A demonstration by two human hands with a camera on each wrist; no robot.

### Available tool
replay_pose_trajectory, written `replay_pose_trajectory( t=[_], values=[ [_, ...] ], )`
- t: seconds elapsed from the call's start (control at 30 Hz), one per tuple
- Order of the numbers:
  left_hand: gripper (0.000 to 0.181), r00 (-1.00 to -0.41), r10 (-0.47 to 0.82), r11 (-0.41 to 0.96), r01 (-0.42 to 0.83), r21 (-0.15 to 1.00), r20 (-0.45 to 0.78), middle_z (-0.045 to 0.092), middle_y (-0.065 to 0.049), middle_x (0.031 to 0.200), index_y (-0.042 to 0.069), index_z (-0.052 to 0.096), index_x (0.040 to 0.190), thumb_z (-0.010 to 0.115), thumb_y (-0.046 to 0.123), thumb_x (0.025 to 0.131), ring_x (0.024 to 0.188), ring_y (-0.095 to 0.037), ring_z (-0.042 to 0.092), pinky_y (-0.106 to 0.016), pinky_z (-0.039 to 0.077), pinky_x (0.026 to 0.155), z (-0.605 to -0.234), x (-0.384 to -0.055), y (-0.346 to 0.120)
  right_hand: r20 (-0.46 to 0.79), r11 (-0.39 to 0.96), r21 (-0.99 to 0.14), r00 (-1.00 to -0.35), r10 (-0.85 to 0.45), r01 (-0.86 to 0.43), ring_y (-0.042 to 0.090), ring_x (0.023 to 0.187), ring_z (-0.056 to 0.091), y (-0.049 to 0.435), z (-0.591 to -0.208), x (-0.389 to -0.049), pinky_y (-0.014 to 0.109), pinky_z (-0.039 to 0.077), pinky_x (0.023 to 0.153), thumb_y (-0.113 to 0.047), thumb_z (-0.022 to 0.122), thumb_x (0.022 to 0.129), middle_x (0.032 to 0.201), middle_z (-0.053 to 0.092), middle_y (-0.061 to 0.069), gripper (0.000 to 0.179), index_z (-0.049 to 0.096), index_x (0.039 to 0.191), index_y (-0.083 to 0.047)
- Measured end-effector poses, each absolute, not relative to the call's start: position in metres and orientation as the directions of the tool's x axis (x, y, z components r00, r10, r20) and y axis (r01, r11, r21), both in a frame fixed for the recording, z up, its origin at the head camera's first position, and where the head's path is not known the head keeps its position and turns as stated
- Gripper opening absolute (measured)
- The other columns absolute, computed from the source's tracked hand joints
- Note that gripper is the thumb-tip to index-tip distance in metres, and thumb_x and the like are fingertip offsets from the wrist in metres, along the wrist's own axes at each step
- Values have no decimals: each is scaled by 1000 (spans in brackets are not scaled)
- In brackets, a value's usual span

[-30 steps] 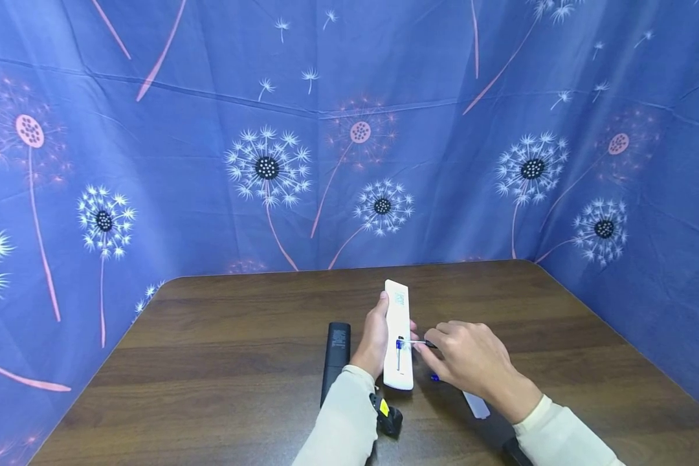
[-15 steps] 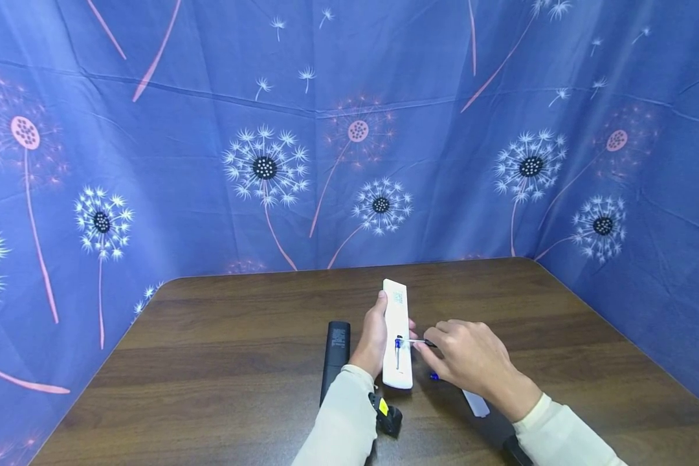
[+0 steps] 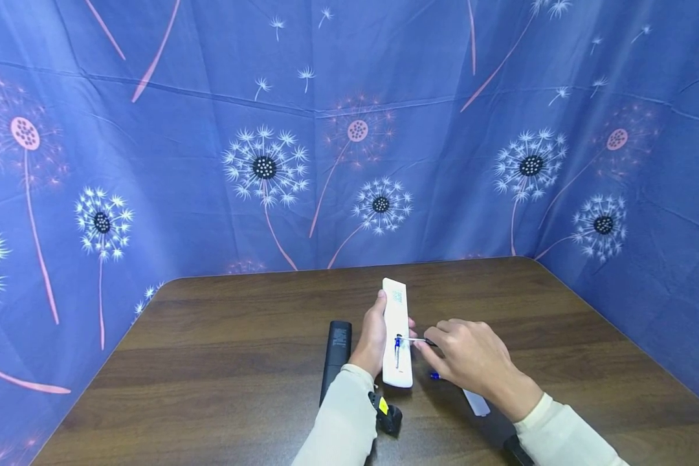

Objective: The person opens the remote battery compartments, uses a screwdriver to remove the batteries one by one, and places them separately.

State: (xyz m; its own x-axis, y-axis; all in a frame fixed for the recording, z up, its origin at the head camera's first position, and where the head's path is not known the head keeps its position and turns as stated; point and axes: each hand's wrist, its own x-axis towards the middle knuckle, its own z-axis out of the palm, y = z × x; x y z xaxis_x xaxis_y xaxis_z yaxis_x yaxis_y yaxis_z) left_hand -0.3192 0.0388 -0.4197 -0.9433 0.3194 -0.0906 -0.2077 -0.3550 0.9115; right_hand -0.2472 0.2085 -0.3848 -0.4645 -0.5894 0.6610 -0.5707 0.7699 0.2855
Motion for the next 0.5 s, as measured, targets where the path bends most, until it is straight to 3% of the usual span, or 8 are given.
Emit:
replay_pose_trajectory(
  t=[0.5],
  values=[
    [68,-944,317,-363,-215,907,-97,66,-14,91,8,45,145,24,59,105,69,-22,66,-33,54,63,-418,-319,38,656,768,279,-469,-591,-577,8,51,48,209,-384,-245,29,39,39,-29,66,86,63,55,-6,17,71,79,-14]
  ],
)
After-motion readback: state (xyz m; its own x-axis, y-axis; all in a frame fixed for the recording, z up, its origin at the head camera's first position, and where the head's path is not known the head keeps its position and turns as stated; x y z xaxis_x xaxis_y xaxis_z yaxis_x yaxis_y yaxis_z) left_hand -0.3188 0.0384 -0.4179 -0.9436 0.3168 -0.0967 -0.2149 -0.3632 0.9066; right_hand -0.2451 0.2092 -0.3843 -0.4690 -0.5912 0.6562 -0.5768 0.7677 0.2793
